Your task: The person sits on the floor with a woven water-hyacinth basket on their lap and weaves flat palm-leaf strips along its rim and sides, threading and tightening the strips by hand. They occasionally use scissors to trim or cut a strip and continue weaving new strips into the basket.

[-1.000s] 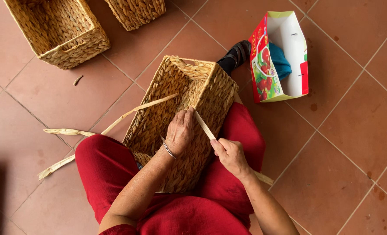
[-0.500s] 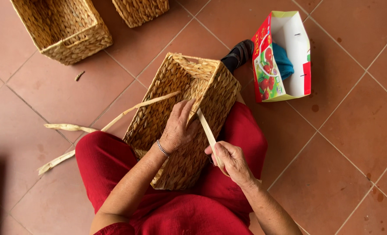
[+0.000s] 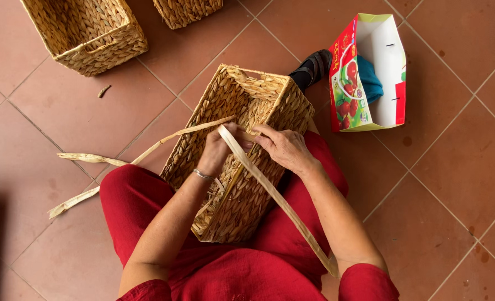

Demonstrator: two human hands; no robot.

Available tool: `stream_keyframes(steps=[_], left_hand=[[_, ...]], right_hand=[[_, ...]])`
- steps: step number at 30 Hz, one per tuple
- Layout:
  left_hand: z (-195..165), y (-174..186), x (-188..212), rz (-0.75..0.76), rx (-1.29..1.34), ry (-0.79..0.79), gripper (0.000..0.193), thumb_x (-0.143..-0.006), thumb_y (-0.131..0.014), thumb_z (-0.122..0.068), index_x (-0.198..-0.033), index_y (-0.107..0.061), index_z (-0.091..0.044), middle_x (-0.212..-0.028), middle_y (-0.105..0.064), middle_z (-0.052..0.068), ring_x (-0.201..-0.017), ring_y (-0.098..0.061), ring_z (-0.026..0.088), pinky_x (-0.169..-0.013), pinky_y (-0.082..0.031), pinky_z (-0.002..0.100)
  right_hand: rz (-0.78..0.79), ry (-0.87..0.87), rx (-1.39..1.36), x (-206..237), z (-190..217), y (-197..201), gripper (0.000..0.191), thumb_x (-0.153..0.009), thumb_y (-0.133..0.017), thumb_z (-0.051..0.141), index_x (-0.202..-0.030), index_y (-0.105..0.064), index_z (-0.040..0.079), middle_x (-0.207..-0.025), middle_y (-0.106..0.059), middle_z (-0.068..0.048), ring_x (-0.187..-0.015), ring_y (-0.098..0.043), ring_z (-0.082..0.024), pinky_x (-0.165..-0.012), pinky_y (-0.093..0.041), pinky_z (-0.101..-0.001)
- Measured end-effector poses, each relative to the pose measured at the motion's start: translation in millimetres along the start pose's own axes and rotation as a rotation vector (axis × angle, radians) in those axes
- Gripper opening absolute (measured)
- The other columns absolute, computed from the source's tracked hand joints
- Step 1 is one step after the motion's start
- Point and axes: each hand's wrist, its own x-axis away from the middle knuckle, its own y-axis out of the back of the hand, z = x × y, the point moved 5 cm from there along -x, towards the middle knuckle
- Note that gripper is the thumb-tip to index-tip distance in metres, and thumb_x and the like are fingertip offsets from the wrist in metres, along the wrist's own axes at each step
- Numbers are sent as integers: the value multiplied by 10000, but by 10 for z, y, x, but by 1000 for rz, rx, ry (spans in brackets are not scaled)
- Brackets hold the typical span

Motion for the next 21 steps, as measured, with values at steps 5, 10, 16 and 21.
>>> stream_keyframes(steps=[5,10,16,21], left_hand=[[-381,604,-64,-117,53,-82,274,-1011,-661,-283,-1012,-713,-14,-920,-736,126,-791,-726,225,-743,-633,387],[-882,1623,-162,-201,292,-159,192,-998,-620,-217,-995,-700,-42,-903,-730,119,-771,-738,227,-696,-671,400],[-1351,2552,73,-354,334,-303,107,-1090,-724,-94,-1143,-721,-2,-871,-701,100,-668,-654,162,-619,-586,309],[-1530,2884,251,-545,292,-414,473,-1091,-744,29,-1476,-480,105,-963,-761,207,-751,-725,242,-642,-630,354]], right_hand=[[112,-93,-314,-150,-131,-56,188,-957,-744,286,-1011,-738,107,-626,-694,-31,-565,-597,-104,-553,-486,-302],[97,-103,-436,-177,-233,-125,162,-946,-744,255,-996,-745,101,-653,-698,30,-594,-626,-49,-568,-512,-263],[21,-73,-564,87,-317,-260,470,-1043,-615,192,-1504,-527,208,-647,-610,43,-614,-626,-30,-619,-578,-223],[-148,-124,-803,183,-360,-420,650,-1005,-681,110,-1598,-427,189,-678,-602,20,-641,-593,-49,-614,-544,-225]])
